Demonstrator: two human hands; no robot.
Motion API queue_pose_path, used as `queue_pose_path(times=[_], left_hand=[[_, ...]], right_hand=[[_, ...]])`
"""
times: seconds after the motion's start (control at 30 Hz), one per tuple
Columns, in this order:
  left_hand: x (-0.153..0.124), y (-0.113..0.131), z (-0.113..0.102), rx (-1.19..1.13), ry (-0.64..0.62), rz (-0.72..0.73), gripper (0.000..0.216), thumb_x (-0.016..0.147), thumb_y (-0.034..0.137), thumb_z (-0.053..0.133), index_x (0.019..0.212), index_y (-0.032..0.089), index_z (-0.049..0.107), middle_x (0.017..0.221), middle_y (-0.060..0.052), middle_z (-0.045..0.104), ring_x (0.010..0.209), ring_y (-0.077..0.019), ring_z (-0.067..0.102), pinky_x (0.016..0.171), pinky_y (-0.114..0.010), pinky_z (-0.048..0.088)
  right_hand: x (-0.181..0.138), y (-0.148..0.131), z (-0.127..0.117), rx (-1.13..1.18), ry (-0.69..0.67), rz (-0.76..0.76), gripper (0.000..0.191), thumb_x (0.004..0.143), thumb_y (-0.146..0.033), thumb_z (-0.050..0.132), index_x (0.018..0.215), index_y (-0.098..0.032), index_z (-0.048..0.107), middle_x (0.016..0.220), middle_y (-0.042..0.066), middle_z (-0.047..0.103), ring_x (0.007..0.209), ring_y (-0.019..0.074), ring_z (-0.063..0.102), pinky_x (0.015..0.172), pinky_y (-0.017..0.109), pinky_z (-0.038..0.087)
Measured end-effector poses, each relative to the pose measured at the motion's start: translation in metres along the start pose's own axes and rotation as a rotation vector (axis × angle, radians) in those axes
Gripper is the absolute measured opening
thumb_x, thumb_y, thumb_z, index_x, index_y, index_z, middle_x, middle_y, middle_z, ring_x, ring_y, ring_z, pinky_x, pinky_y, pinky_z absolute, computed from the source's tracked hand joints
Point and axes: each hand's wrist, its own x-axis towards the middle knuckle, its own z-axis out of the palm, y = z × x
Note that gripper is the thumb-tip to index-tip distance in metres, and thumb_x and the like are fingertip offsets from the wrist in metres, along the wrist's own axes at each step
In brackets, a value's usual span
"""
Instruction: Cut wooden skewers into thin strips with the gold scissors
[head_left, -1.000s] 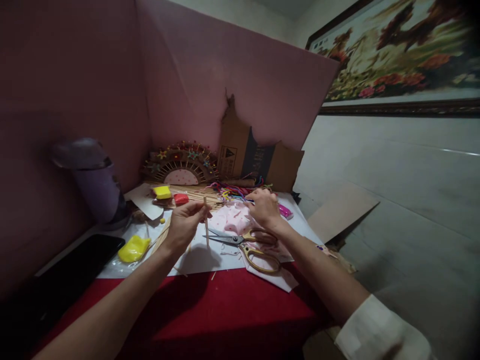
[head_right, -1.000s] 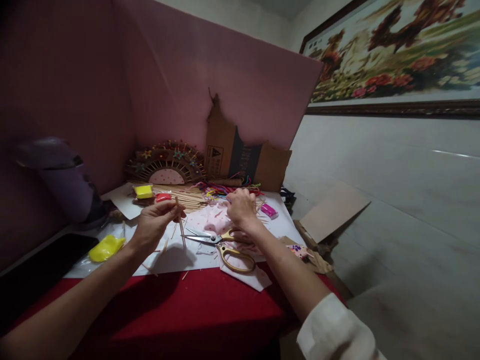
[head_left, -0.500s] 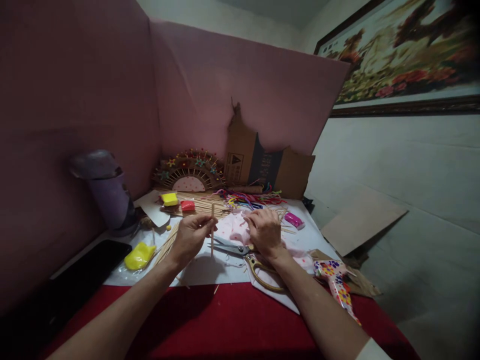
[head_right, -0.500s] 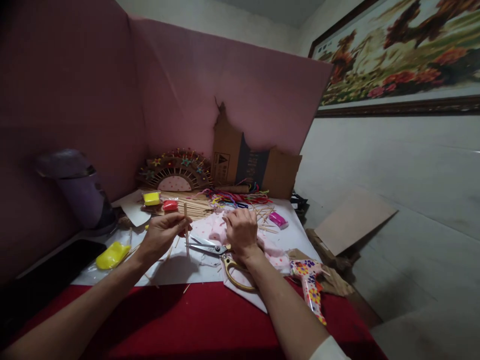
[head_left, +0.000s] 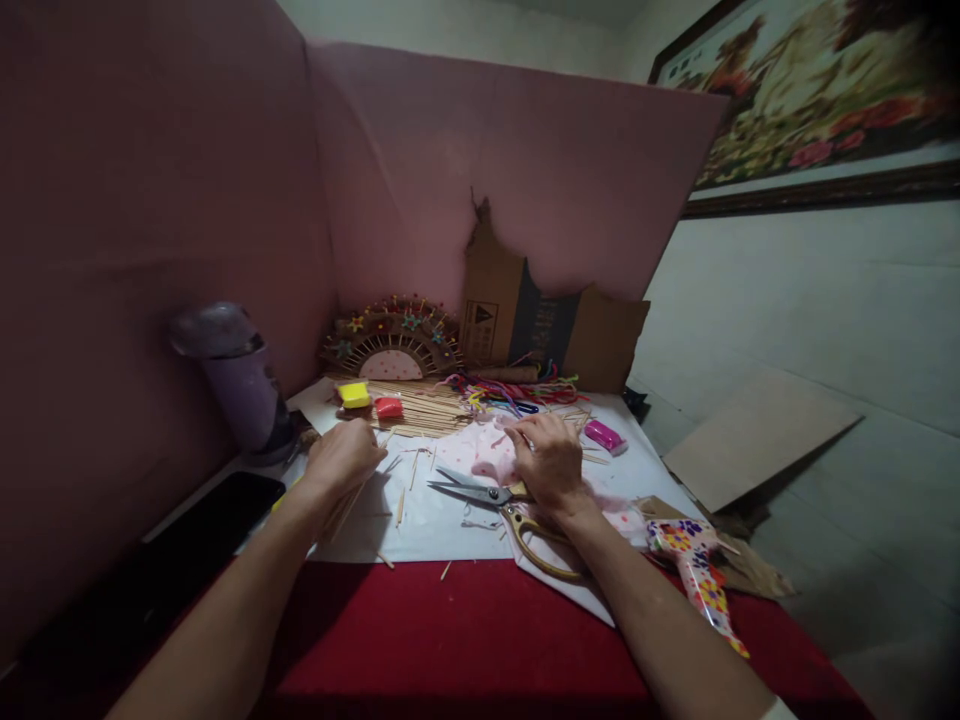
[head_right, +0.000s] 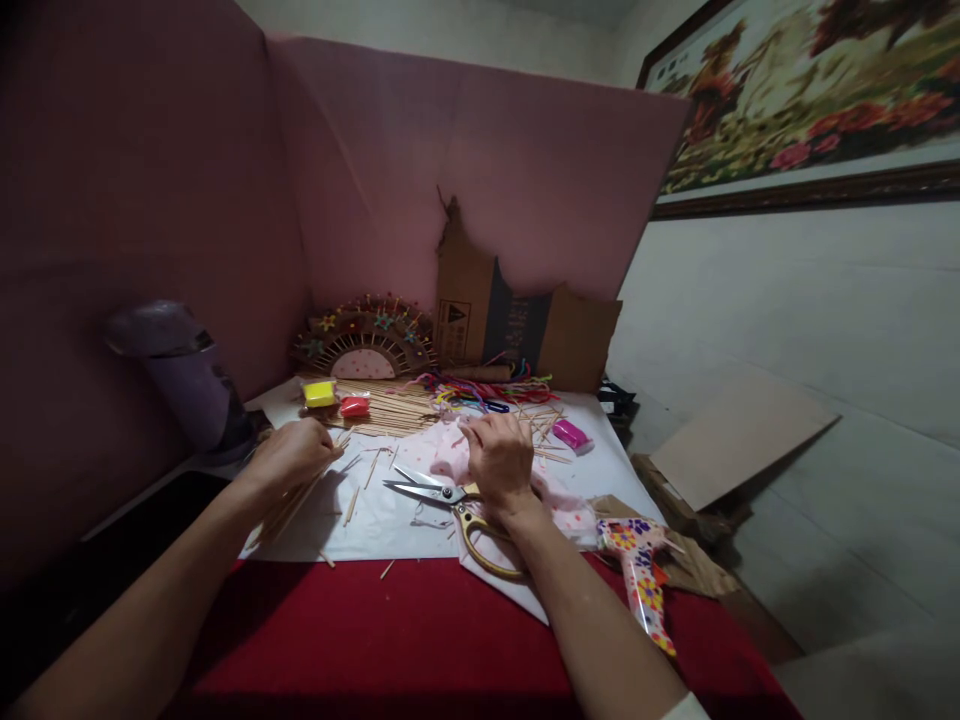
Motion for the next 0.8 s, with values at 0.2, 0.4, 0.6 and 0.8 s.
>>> queue_pose_path(times=[0.2, 0.4, 0.6, 0.8], left_hand=[[-0.005, 0.004, -0.005, 0.088, -0.035, -0.036, 0.021, 0.064, 0.036, 0.056, 0.066, 0.019, 0.068, 0.084, -0.016, 0.07, 0.081, -0.0302, 0.063, 0.062, -0.031, 0.042], [-0.005, 0.0, -0.005, 0.142, -0.018, -0.014, 0.022, 0.067, 0.031, 0.056, 0.077, 0.016, 0.069, 0.088, -0.018, 0.069, 0.084, -0.032, 0.063, 0.061, -0.033, 0.042], [-0.006, -0.001, -0.002, 0.126, 0.014, 0.018, 0.027, 0.072, 0.033, 0.052, 0.084, 0.015, 0.068, 0.09, -0.02, 0.068, 0.085, -0.0337, 0.063, 0.063, -0.036, 0.043], [-0.011, 0.005, -0.004, 0.092, 0.028, 0.043, 0.028, 0.077, 0.032, 0.048, 0.088, 0.015, 0.067, 0.089, -0.02, 0.068, 0.086, -0.032, 0.063, 0.064, -0.035, 0.044]], right_hand=[[0.024, -0.018, -0.004, -0.097, -0.359, -0.032, 0.021, 0.082, -0.024, 0.049, 0.076, -0.021, 0.069, 0.08, 0.005, 0.068, 0.075, 0.0169, 0.056, 0.064, 0.026, 0.033], [0.073, -0.065, 0.022, -0.162, -0.599, -0.173, 0.023, 0.077, -0.017, 0.048, 0.082, -0.022, 0.069, 0.086, 0.006, 0.069, 0.079, 0.0179, 0.061, 0.059, 0.024, 0.035], [0.094, -0.094, 0.077, -0.214, -0.667, -0.249, 0.02, 0.076, -0.009, 0.051, 0.087, -0.012, 0.067, 0.091, 0.011, 0.067, 0.081, 0.0193, 0.06, 0.062, 0.024, 0.04], [0.1, -0.093, 0.102, -0.271, -0.715, -0.332, 0.024, 0.088, -0.029, 0.051, 0.1, -0.01, 0.058, 0.096, 0.007, 0.061, 0.084, 0.016, 0.06, 0.075, 0.034, 0.049]])
